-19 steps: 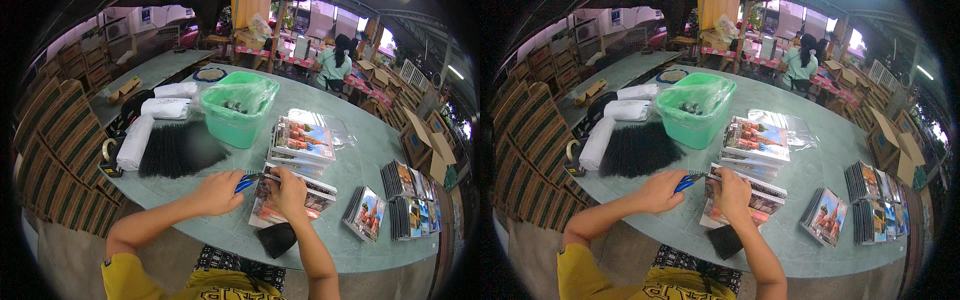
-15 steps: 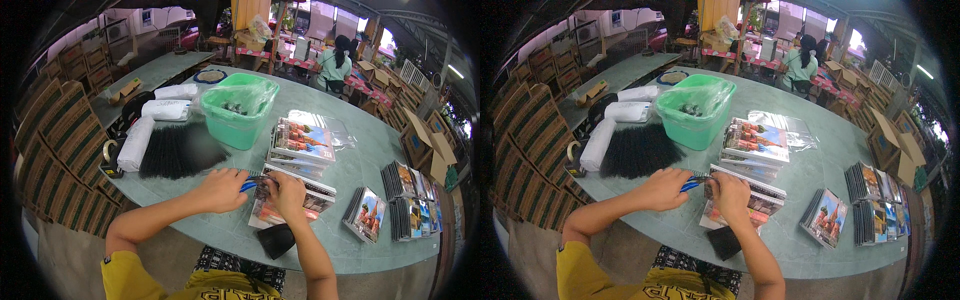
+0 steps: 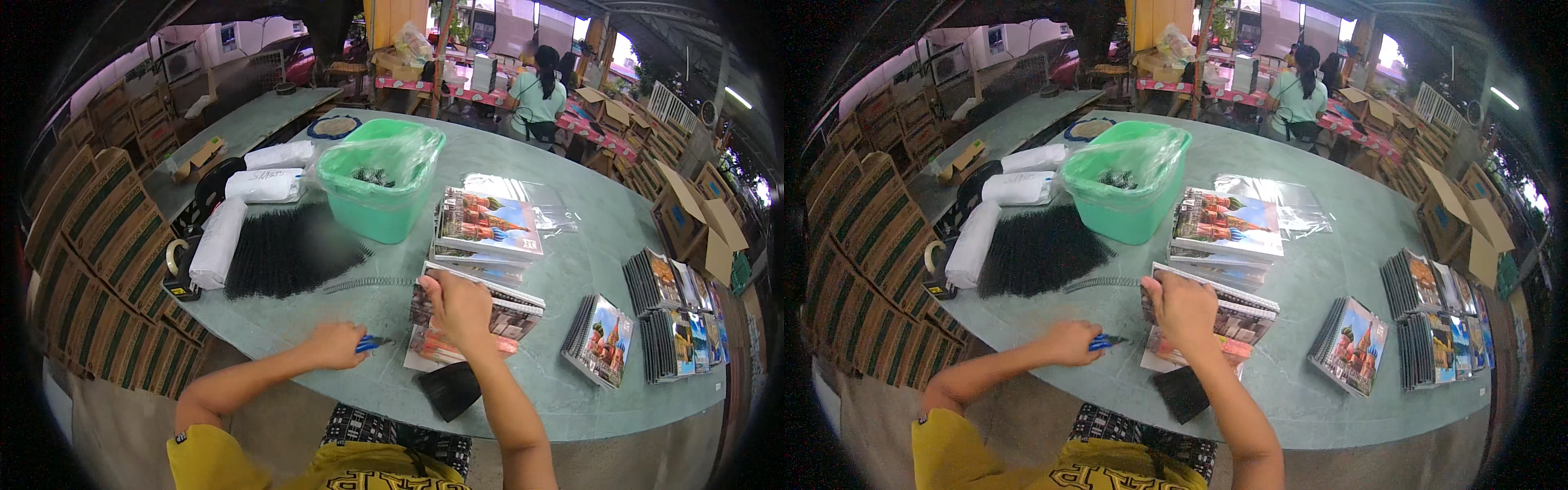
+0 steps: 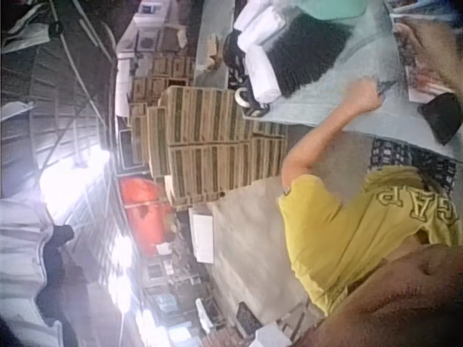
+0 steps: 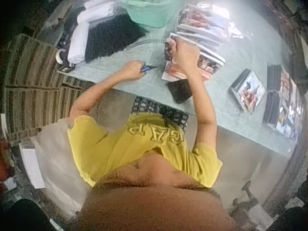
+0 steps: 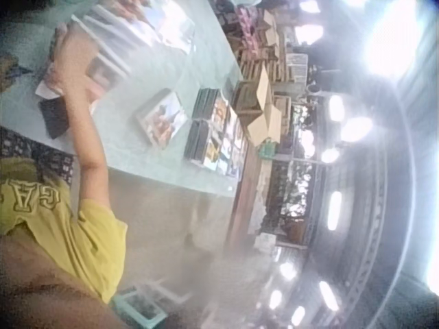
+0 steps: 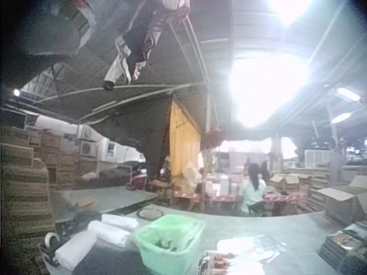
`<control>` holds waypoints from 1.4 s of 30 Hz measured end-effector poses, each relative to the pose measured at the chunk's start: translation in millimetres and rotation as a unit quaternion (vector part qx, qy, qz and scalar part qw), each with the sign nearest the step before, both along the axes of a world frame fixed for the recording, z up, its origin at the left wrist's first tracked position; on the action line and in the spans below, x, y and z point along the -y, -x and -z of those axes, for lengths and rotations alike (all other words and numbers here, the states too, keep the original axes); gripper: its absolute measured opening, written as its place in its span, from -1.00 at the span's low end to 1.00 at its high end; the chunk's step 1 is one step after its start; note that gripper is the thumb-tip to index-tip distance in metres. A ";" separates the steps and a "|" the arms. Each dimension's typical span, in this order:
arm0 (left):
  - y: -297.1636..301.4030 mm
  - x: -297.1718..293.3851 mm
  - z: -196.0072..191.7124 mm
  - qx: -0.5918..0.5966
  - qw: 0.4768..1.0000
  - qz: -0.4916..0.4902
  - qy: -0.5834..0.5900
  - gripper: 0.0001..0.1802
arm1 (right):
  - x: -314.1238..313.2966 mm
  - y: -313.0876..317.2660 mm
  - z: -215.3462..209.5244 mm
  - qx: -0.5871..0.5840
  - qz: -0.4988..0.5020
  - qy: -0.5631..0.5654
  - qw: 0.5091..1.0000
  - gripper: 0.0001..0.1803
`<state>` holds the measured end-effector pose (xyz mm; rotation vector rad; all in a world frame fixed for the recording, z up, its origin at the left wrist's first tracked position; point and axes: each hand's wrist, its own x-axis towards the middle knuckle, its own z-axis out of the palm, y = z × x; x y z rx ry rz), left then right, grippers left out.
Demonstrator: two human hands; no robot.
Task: The person assembles notebooks by threading a spiral spine through punched holes in a stack of pages and then uses pliers to trim the excess wire.
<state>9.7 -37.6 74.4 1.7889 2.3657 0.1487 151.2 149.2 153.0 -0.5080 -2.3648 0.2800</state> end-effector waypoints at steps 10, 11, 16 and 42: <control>-121.5 -94.2 38.7 0.251 0.945 0.146 -0.152 -0.32 | 4.8 -6.2 -2.8 -0.031 -0.069 0.082 0.994 -0.83; -135.8 -100.4 51.4 0.276 0.947 0.133 -0.096 -0.25 | 7.2 -4.3 -0.6 -0.059 -0.079 0.042 0.994 -0.81; -99.3 -71.0 -23.9 0.299 0.920 0.095 -0.234 -0.48 | -18.9 -56.7 -0.7 0.009 0.028 0.017 0.999 -0.72; -44.6 -71.0 -93.8 0.069 0.853 0.005 -0.517 -0.68 | -11.5 -75.0 7.0 -0.005 0.024 -0.037 0.999 -0.87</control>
